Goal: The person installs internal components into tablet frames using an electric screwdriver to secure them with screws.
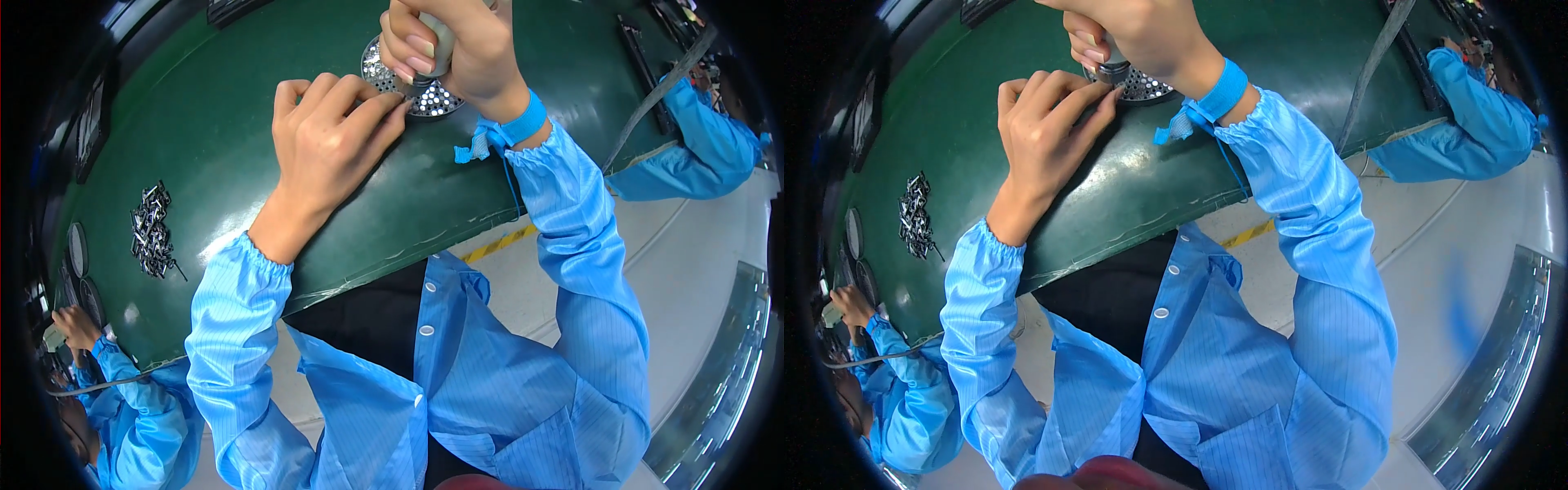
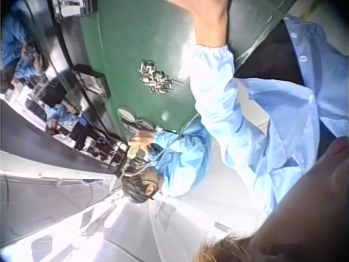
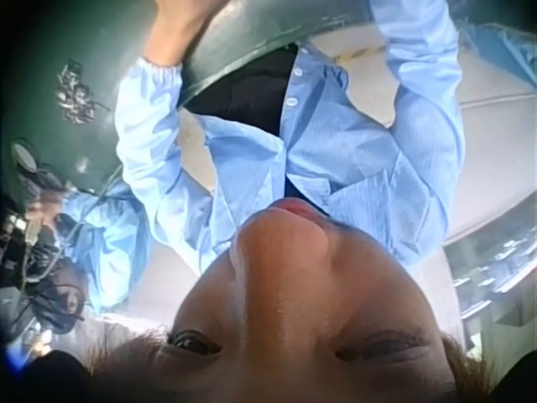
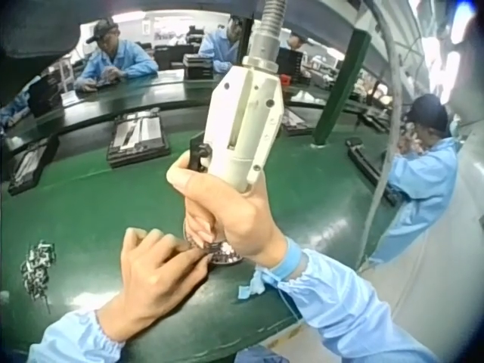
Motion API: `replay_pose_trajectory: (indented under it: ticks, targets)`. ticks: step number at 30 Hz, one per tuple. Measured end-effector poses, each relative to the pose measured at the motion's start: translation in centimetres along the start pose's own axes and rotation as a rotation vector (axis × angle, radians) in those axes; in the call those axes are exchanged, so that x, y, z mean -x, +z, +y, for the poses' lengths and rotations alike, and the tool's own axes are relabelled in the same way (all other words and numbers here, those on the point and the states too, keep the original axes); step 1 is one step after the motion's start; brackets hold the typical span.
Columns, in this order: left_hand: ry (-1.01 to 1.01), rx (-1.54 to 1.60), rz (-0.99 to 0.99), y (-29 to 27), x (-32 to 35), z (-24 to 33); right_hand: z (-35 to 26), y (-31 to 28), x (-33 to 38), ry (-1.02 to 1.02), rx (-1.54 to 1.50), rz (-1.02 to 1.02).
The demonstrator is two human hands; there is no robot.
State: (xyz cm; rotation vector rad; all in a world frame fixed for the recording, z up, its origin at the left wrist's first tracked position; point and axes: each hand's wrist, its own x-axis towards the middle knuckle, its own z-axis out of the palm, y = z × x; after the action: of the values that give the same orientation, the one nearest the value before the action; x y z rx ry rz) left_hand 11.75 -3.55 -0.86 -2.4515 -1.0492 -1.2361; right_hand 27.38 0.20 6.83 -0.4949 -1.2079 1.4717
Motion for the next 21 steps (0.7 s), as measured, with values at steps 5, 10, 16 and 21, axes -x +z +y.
replay_pose_trajectory:
  ticks: [5,10,16,21]
  targets:
    - [-0.002,0.014,0.004,-0.04,-0.07,0.05,-0.13,0.11,0.09,-0.001,0.001,0.008]
    - [-0.006,0.019,0.002,0.01,0.0,0.08,-0.29,0.2,0.25,0.012,0.019,0.015]
    - [-0.021,0.043,0.002,0.1,0.13,0.13,-0.55,0.29,0.36,0.054,0.009,0.019]
    - [-0.041,0.049,0.013,0.1,0.05,0.05,-0.41,0.31,0.23,0.051,0.005,0.016]
